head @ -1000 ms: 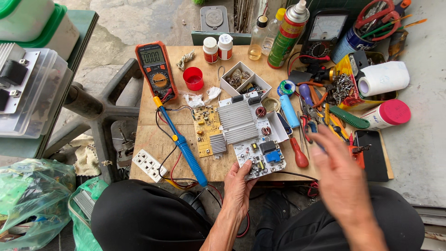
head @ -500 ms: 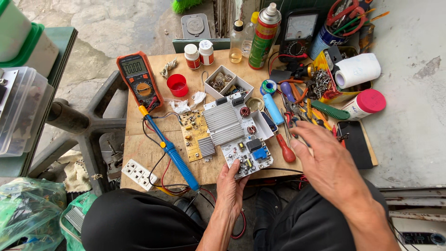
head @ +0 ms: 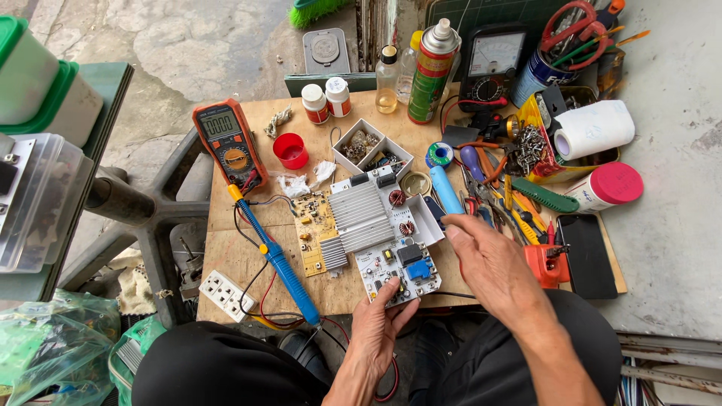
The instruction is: The person handles a circuit board, turning it over to show both sides. They then use a soldering iron and a heat gun on the board's components while seated at a cluttered workbench.
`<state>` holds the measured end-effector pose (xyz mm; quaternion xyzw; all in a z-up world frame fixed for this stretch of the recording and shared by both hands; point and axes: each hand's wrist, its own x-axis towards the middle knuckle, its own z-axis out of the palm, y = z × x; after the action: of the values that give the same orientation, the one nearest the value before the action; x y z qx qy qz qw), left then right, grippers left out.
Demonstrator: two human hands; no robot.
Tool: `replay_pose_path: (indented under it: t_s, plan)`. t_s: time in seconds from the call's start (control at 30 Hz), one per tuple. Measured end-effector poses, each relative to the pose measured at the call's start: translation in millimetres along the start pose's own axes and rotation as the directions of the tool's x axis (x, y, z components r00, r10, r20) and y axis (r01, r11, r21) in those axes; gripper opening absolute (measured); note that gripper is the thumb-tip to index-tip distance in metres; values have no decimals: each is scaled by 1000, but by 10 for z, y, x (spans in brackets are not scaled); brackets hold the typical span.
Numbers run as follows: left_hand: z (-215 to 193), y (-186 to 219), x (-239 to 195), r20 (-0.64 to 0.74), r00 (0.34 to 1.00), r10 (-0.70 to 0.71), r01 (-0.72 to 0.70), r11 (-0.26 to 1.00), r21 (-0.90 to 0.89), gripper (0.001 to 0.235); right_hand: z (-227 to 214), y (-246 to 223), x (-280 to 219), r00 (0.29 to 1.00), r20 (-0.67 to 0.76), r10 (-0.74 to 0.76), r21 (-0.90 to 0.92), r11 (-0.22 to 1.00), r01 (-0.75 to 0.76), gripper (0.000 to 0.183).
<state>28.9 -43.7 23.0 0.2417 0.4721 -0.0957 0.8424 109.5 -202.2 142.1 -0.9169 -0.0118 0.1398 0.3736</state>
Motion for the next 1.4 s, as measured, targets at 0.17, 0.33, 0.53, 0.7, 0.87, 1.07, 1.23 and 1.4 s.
replay_pose_path:
  t_s: [0.17, 0.33, 0.53, 0.7, 0.87, 1.07, 1.23, 1.4]
  plan:
    - [13, 105, -129, 32, 997, 66, -69, 992, 107, 34, 440, 13, 314, 970, 67, 235, 118, 963, -242, 55]
    - [148, 303, -455, 64, 977, 204, -214, 933, 288, 37, 625, -146, 403, 927, 119, 355, 117, 922, -368, 49]
    - [93, 475, -634, 156, 947, 281, -322, 809, 491, 39, 708, -60, 306, 898, 189, 397, 761, 518, -389, 48]
    - [-76, 770, -727, 411, 775, 480, -439, -59, 897, 34, 357, -542, 181, 895, 289, 340, 851, 336, -403, 70]
    - [-156, 997, -365, 886, 198, 418, -483, -745, 460, 63, 332, -474, 259, 974, 45, -220, 977, -192, -89, 80]
    - [-424, 853, 576, 956, 145, 253, -475, -830, 292, 72, 753, -110, 494, 859, 162, 486, 986, -102, -128, 55]
    - [-547, 798, 1014, 958, 85, 272, -501, -820, 277, 73, 969, 225, 644, 852, 274, 446, 959, -194, -207, 54]
    - [-636, 754, 1057, 935, 100, 340, -493, -799, 344, 66, 811, 157, 415, 774, 285, 566, 952, -70, -300, 58]
